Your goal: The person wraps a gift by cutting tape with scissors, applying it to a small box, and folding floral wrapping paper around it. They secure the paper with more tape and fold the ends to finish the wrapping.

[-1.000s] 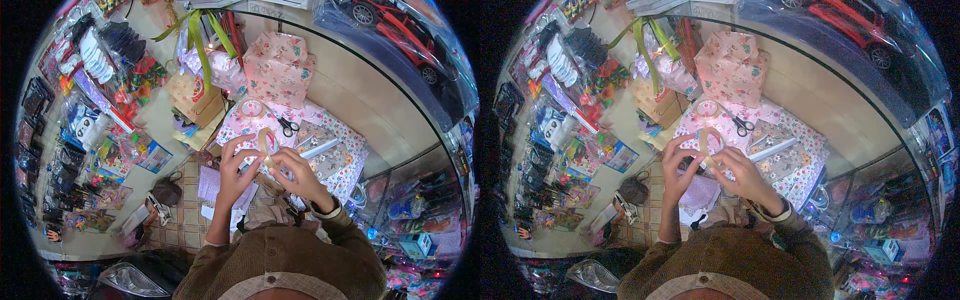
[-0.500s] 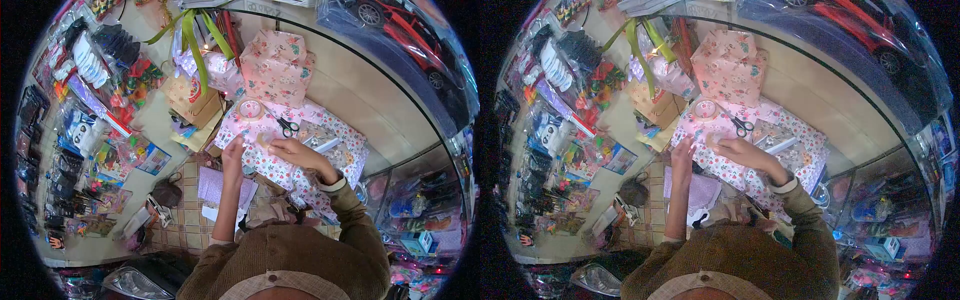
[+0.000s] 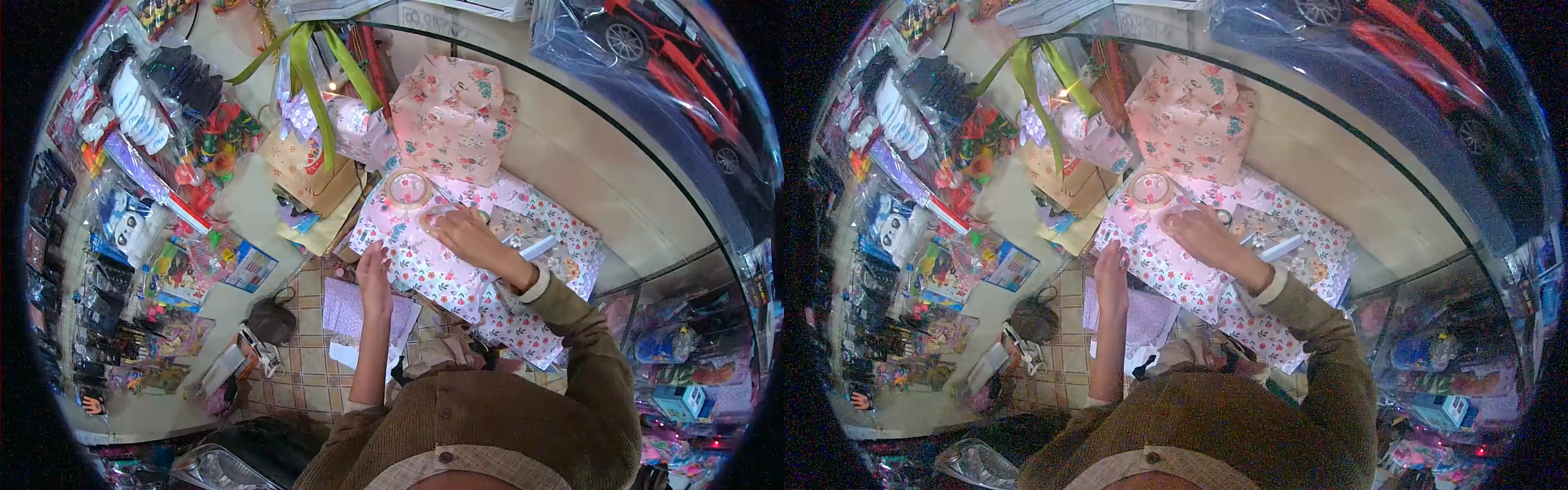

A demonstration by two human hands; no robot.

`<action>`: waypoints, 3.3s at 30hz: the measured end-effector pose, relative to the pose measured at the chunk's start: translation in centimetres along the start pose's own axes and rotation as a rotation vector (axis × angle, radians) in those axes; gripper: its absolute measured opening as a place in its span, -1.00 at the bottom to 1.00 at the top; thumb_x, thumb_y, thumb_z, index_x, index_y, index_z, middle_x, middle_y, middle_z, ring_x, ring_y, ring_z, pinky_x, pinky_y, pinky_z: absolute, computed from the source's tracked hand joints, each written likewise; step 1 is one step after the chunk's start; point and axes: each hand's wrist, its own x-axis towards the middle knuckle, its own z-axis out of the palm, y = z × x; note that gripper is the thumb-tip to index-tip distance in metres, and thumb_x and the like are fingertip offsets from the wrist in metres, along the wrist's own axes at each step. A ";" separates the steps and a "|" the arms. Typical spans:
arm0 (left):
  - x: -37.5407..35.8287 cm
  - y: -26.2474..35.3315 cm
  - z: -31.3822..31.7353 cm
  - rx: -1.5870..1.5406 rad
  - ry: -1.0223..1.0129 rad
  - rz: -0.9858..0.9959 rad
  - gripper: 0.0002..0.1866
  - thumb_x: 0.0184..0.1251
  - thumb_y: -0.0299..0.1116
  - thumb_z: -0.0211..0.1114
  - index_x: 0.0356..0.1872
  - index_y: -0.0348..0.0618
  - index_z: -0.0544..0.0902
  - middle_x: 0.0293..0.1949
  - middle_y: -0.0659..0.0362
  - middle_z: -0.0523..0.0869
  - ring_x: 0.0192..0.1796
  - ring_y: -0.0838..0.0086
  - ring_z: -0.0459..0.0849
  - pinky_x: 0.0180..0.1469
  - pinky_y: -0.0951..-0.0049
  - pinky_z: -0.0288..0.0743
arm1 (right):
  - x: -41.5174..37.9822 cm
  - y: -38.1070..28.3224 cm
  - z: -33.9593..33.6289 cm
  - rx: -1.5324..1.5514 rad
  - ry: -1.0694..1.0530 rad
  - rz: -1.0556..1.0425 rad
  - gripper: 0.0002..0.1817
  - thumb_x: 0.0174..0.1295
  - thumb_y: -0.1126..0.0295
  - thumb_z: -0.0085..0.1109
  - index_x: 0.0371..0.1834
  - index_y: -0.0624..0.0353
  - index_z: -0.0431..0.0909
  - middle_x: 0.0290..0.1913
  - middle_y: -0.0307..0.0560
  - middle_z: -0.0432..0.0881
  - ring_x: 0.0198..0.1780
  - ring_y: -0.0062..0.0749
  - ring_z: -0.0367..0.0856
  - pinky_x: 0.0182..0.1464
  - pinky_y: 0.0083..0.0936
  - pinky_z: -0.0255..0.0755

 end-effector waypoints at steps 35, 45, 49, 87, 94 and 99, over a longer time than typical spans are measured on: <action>-3.8 -2.5 -2.4 -0.172 -0.068 -0.105 -0.63 0.47 -0.24 0.05 0.19 -0.15 0.36 0.26 0.00 0.46 0.27 0.29 0.45 0.32 0.27 0.26 | -3.9 -0.6 -4.6 1.001 -0.063 0.494 -0.43 0.16 0.19 0.28 0.18 0.21 0.35 -0.18 -0.28 0.42 -0.35 -0.56 0.44 -0.30 -0.52 0.38; -4.2 -3.2 -2.9 -0.217 -0.048 -0.135 -0.54 0.47 -0.15 0.03 0.27 -0.15 0.33 0.29 0.05 0.43 0.29 0.30 0.40 0.31 0.30 0.23 | -9.5 -6.7 0.8 1.348 -0.726 0.699 -0.46 0.40 -0.20 -0.22 -0.04 0.09 0.40 -0.35 -0.36 0.49 -0.43 -0.71 0.37 -0.41 -0.69 0.27; -4.3 -3.3 -2.7 -0.260 -0.039 -0.144 -0.52 0.45 -0.13 0.05 0.27 -0.16 0.34 0.27 0.06 0.44 0.28 0.30 0.41 0.31 0.29 0.22 | -9.3 -6.5 1.8 1.354 -0.713 0.802 -0.41 0.37 -0.24 -0.16 0.00 0.09 0.41 -0.39 -0.33 0.50 -0.50 -0.74 0.31 -0.47 -0.75 0.19; -6.1 1.9 0.9 -0.027 -0.177 0.204 -0.67 0.40 -0.25 0.12 0.07 -0.18 0.39 0.05 0.05 0.54 0.13 0.34 0.51 0.24 0.32 0.29 | -1.5 -1.7 -4.1 0.023 -0.138 0.586 -0.48 -0.07 0.29 0.39 -0.05 0.28 0.44 -0.19 0.16 0.59 -0.02 0.03 0.52 -0.06 -0.14 0.47; -7.3 1.2 2.6 0.063 -0.269 0.184 -0.64 0.35 -0.24 0.15 0.06 -0.22 0.39 0.03 0.04 0.54 0.11 0.34 0.52 0.26 0.30 0.29 | -0.5 3.0 -1.0 -0.217 -0.107 0.564 -0.43 -0.05 0.41 0.39 0.08 0.28 0.42 0.00 0.15 0.52 0.06 0.02 0.49 0.05 -0.22 0.45; -8.2 0.6 3.7 0.061 -0.257 0.181 -0.65 0.31 -0.31 0.16 0.04 -0.24 0.41 0.01 0.03 0.56 0.11 0.32 0.53 0.24 0.32 0.30 | -0.3 1.0 -3.8 0.352 -0.068 0.423 -0.64 0.14 0.38 0.33 0.00 0.26 0.57 -0.14 0.03 0.60 -0.14 -0.30 0.61 -0.13 -0.43 0.48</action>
